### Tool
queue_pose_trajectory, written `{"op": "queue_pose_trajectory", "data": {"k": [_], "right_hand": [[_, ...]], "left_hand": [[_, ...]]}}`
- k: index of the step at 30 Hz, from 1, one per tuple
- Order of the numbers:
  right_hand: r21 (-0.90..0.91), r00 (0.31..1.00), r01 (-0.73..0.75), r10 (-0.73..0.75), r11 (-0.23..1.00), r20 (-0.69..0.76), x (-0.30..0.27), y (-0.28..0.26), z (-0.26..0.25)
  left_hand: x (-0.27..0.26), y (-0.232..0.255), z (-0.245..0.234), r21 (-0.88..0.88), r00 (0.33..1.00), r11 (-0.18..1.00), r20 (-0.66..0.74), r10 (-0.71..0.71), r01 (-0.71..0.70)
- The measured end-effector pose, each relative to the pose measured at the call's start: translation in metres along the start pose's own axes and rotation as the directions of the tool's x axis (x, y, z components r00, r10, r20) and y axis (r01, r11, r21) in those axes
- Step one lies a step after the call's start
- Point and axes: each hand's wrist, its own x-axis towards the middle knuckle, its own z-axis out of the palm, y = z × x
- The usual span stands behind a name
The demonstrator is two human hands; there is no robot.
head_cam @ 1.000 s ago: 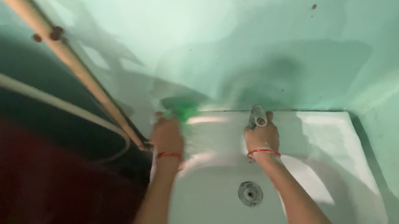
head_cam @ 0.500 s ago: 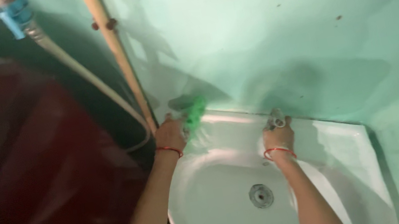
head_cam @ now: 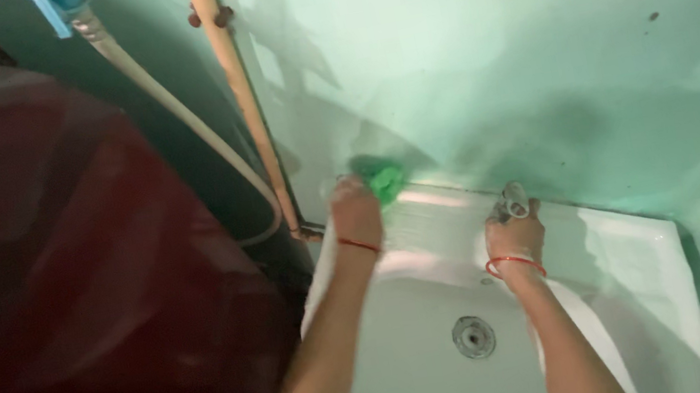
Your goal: The person wipes the inner and outer surfaces of a white pedestal sink using a green sponge, moving across the basin, rim, and faucet.
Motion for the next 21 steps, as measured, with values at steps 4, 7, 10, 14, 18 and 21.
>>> {"op": "queue_pose_trajectory", "data": {"k": [4, 7, 10, 14, 18, 21], "right_hand": [[-0.023, 0.995, 0.096, -0.097, 0.995, -0.031, 0.005, 0.012, 0.007], [0.035, 0.999, 0.054, -0.054, 0.998, 0.002, 0.008, 0.012, 0.002], [0.031, 0.998, 0.051, -0.051, 0.998, 0.020, 0.002, 0.006, 0.000], [0.029, 0.999, 0.030, -0.031, 0.999, 0.018, -0.005, 0.001, -0.002], [0.021, 0.998, 0.061, -0.061, 0.998, 0.024, -0.005, 0.001, -0.004], [0.063, 0.996, 0.087, -0.087, 0.994, 0.006, -0.002, 0.007, -0.001]], "left_hand": [[-0.063, 0.112, -0.051, -0.386, 0.968, 0.902, 0.072, 0.240, -0.195], [-0.083, 0.126, -0.085, -0.393, 0.921, 0.889, 0.204, 0.332, -0.233], [-0.071, 0.091, -0.072, -0.144, 0.989, 0.983, 0.074, 0.129, -0.118], [-0.059, -0.020, -0.052, -0.114, 0.855, 0.974, 0.505, -0.115, 0.198], [-0.080, -0.002, -0.038, -0.025, 0.994, 0.999, 0.103, -0.024, 0.027], [-0.090, 0.090, -0.034, -0.294, 0.988, 0.955, 0.134, 0.083, -0.040]]}}
